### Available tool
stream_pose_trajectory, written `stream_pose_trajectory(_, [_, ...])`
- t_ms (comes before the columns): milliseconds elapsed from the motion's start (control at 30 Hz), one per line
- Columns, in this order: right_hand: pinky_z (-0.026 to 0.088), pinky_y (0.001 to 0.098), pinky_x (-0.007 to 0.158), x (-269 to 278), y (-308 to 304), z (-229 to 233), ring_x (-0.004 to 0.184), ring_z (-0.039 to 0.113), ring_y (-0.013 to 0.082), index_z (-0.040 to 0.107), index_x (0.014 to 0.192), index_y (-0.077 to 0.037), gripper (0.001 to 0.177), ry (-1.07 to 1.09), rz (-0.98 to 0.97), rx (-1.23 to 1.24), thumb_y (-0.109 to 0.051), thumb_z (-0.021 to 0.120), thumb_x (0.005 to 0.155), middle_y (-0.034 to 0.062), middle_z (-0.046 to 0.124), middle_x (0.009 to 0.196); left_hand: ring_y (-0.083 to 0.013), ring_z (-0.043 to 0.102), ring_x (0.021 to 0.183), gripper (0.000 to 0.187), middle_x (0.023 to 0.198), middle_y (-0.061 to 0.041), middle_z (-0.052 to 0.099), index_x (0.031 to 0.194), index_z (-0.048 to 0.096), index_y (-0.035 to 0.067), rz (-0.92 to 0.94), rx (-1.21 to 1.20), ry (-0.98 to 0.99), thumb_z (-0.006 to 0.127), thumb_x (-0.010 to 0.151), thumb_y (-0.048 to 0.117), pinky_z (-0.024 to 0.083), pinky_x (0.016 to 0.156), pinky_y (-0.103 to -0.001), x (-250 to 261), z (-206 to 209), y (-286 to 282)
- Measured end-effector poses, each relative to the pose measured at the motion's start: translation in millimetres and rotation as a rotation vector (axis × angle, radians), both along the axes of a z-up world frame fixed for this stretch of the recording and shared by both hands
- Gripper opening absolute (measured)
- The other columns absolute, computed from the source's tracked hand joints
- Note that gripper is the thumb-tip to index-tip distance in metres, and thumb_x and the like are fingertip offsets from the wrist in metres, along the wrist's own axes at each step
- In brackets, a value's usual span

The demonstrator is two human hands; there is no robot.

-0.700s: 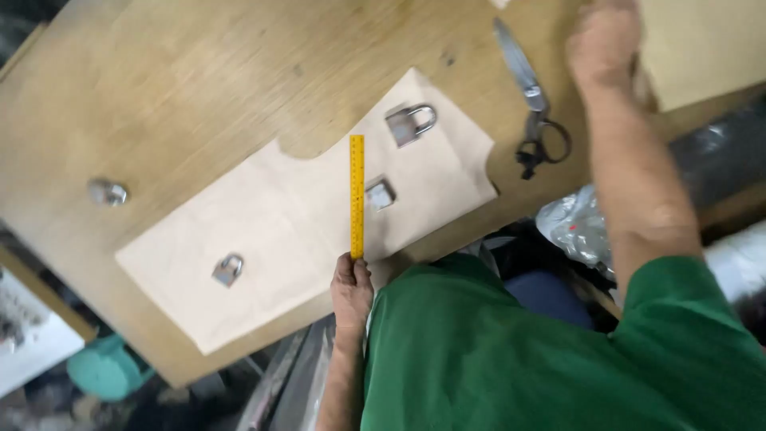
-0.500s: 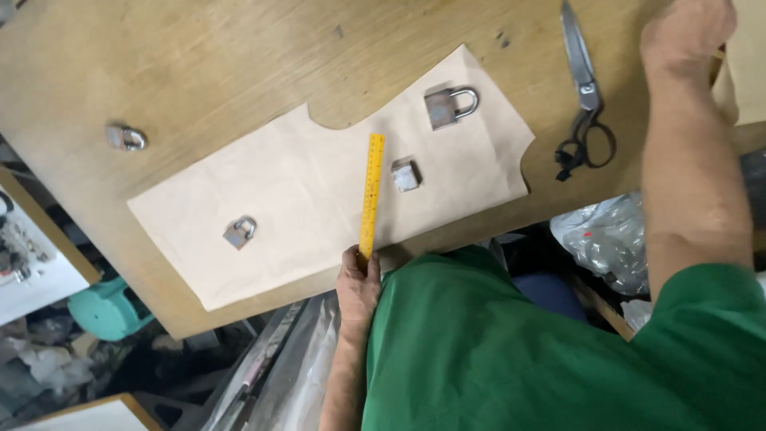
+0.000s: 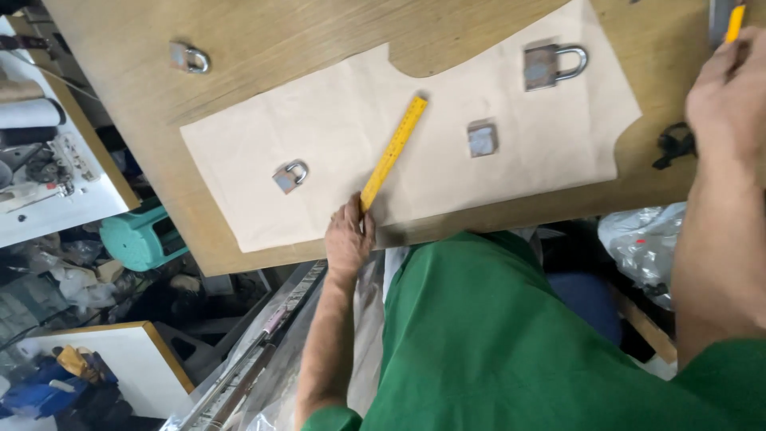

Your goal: The person uses a yellow ruler and a pencil to measure and mark lines on a piece of light-colored fabric laid on a wooden table. They repeatedly reposition the ruler to draw straight lines and then fold the fabric along the marked lines.

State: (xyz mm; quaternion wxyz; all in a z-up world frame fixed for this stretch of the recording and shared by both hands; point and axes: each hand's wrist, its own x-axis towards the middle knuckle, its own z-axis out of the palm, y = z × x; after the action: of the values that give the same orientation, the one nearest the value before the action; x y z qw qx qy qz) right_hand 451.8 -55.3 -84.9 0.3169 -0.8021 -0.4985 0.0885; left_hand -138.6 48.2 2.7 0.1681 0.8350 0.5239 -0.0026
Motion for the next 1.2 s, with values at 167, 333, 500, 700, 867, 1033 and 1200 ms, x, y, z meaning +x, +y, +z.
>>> stream_pose_trajectory(167, [0.051,0.0444,0.081,-156,11,66,0.091,0.067,0.0346,0.057,0.131,0.002,0.013,0.191,-0.033,-0.110,-0.003,0.051,0.121,0.0177,0.071,0.108,-0.0358,0.063,0.076,0.049,0.094,-0.014,0.064,0.139,0.054,0.007,-0.239,0.213,0.150,0.060,0.095,0.028,0.054,0.068,-0.046,-45,0,86])
stream_pose_trajectory(333, [0.053,0.0462,0.079,-302,22,72,0.086,0.070,0.0359,0.058,0.131,-0.002,0.020,0.291,-0.037,-0.164,-0.009,0.053,0.113,0.0147,0.075,0.102,-0.0306,0.063,0.071,0.046,0.089,-0.009,0.066,0.133,0.057,0.007,-0.436,0.331,0.153,0.062,0.094,0.030,0.052,0.067,-0.042,-81,-7,174])
stream_pose_trajectory(500, [0.057,0.0489,0.072,-426,42,78,0.086,0.073,0.0369,0.062,0.120,-0.005,0.014,0.446,-0.070,-0.242,-0.010,0.055,0.110,0.0160,0.075,0.092,-0.0300,0.071,0.108,0.061,0.115,-0.011,0.071,0.137,0.065,0.012,-0.425,0.505,-0.014,0.078,0.083,0.038,0.053,0.095,-0.041,-119,-15,211])
stream_pose_trajectory(700, [0.060,0.0494,0.079,-538,77,86,0.094,0.074,0.0338,0.067,0.118,-0.013,0.017,0.428,0.091,-0.354,-0.020,0.064,0.103,0.0128,0.078,0.096,-0.0321,0.072,0.108,0.033,0.114,-0.015,0.075,0.127,0.072,0.008,-0.245,-0.038,-0.316,0.067,0.098,0.022,0.055,0.094,-0.040,-150,-20,114])
stream_pose_trajectory(867, [0.059,0.0498,0.084,-577,111,108,0.098,0.074,0.0338,0.067,0.118,-0.014,0.018,0.461,0.303,-0.449,-0.021,0.060,0.103,0.0134,0.078,0.101,-0.0331,0.072,0.108,0.036,0.111,-0.016,0.075,0.127,0.071,0.011,0.280,-0.636,-0.653,0.058,0.104,0.037,0.058,0.091,-0.044,-141,-5,64])
stream_pose_trajectory(1033, [0.057,0.0513,0.088,-572,137,112,0.104,0.072,0.0368,0.066,0.126,-0.011,0.024,0.459,0.544,-0.505,-0.020,0.056,0.105,0.0180,0.076,0.112,-0.0174,0.070,0.095,0.026,0.098,-0.008,0.076,0.118,0.075,0.015,0.538,-0.632,-0.860,0.054,0.108,0.028,0.056,0.092,-0.037,-162,-25,54])
stream_pose_trajectory(1200, [0.038,0.0553,0.113,-528,163,87,0.133,0.053,0.0444,0.058,0.142,0.001,0.041,0.203,0.343,-0.356,-0.021,0.061,0.107,0.0284,0.060,0.135,-0.0187,0.066,0.086,0.020,0.086,-0.011,0.071,0.115,0.071,0.010,0.560,-0.453,-0.801,0.054,0.103,0.008,0.056,0.085,-0.038,-192,-24,64])
